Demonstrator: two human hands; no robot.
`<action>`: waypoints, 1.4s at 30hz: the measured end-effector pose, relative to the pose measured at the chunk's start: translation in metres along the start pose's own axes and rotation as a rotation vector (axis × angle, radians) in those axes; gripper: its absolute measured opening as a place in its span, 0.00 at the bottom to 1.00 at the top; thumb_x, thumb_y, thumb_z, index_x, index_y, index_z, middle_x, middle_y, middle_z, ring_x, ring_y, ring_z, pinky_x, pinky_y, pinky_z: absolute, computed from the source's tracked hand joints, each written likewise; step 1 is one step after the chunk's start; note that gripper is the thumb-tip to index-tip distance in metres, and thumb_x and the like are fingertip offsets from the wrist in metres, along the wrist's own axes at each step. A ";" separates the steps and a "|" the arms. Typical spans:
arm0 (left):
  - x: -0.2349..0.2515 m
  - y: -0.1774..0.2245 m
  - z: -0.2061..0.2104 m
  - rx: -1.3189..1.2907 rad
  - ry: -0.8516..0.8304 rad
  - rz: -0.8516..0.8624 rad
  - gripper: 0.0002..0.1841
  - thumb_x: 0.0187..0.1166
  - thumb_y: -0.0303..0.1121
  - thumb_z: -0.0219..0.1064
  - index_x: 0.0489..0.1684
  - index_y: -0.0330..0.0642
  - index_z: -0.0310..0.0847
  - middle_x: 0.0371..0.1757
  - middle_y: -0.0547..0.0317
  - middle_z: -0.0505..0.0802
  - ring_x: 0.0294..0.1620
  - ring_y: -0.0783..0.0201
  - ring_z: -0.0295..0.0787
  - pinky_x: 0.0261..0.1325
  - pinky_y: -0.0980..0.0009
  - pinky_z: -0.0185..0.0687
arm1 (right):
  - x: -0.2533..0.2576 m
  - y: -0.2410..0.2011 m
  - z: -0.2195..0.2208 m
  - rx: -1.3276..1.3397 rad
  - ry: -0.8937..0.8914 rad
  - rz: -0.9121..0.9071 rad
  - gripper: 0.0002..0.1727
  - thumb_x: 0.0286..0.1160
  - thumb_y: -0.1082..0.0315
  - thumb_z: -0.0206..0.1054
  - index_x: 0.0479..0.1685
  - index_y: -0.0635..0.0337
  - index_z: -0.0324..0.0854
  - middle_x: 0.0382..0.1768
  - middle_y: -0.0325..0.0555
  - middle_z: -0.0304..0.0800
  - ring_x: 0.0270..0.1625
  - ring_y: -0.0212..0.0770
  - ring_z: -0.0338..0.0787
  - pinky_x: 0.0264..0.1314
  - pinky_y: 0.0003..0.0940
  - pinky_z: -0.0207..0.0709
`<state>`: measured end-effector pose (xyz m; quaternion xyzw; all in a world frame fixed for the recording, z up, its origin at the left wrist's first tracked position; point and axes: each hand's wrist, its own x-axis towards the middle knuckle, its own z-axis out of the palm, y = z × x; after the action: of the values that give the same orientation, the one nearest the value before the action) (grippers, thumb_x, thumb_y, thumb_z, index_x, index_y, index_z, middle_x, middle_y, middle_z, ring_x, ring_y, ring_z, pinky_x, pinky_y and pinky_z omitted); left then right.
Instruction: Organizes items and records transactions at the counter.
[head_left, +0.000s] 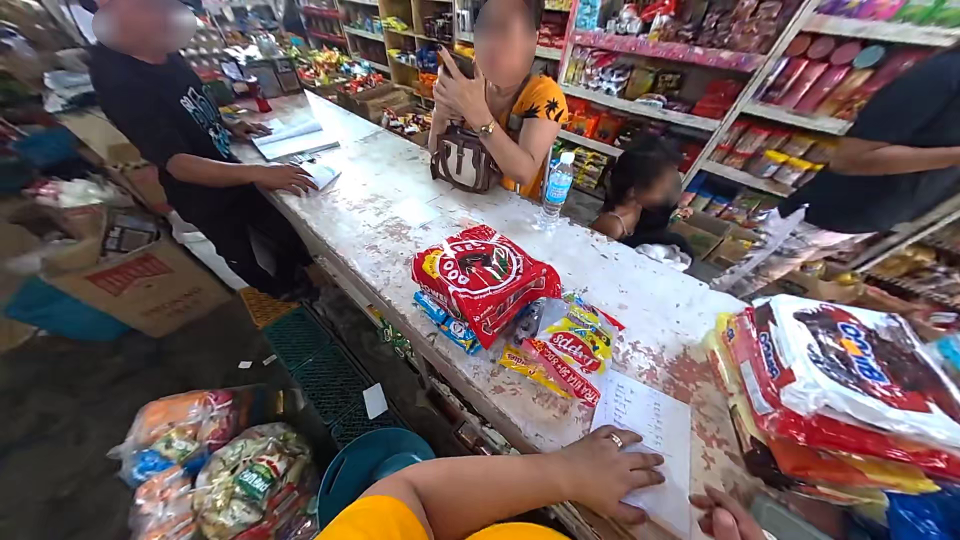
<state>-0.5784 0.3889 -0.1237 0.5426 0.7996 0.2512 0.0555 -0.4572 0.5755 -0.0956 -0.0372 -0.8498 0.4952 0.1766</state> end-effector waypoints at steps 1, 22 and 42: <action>0.000 0.001 -0.002 -0.010 -0.004 -0.007 0.32 0.78 0.50 0.70 0.80 0.46 0.77 0.87 0.53 0.76 0.91 0.42 0.60 0.89 0.43 0.51 | 0.013 0.001 0.009 0.028 0.028 0.021 0.30 0.91 0.57 0.46 0.59 0.82 0.77 0.47 0.51 0.88 0.47 0.22 0.83 0.54 0.20 0.78; 0.002 -0.004 0.004 0.015 0.049 0.016 0.32 0.76 0.52 0.71 0.78 0.48 0.79 0.85 0.56 0.78 0.89 0.43 0.63 0.87 0.43 0.57 | 0.070 0.036 0.041 0.019 0.406 0.038 0.15 0.87 0.68 0.58 0.40 0.76 0.81 0.30 0.36 0.82 0.32 0.13 0.79 0.40 0.11 0.75; 0.006 -0.009 0.015 0.121 0.132 0.109 0.28 0.79 0.57 0.59 0.72 0.55 0.84 0.78 0.63 0.86 0.82 0.44 0.76 0.75 0.38 0.70 | 0.088 0.024 0.029 -0.145 0.096 0.260 0.19 0.78 0.57 0.70 0.29 0.67 0.86 0.25 0.45 0.87 0.30 0.34 0.86 0.42 0.34 0.81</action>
<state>-0.5831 0.3967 -0.1395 0.5699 0.7846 0.2404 -0.0439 -0.5515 0.5850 -0.1063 -0.1832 -0.8618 0.4491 0.1483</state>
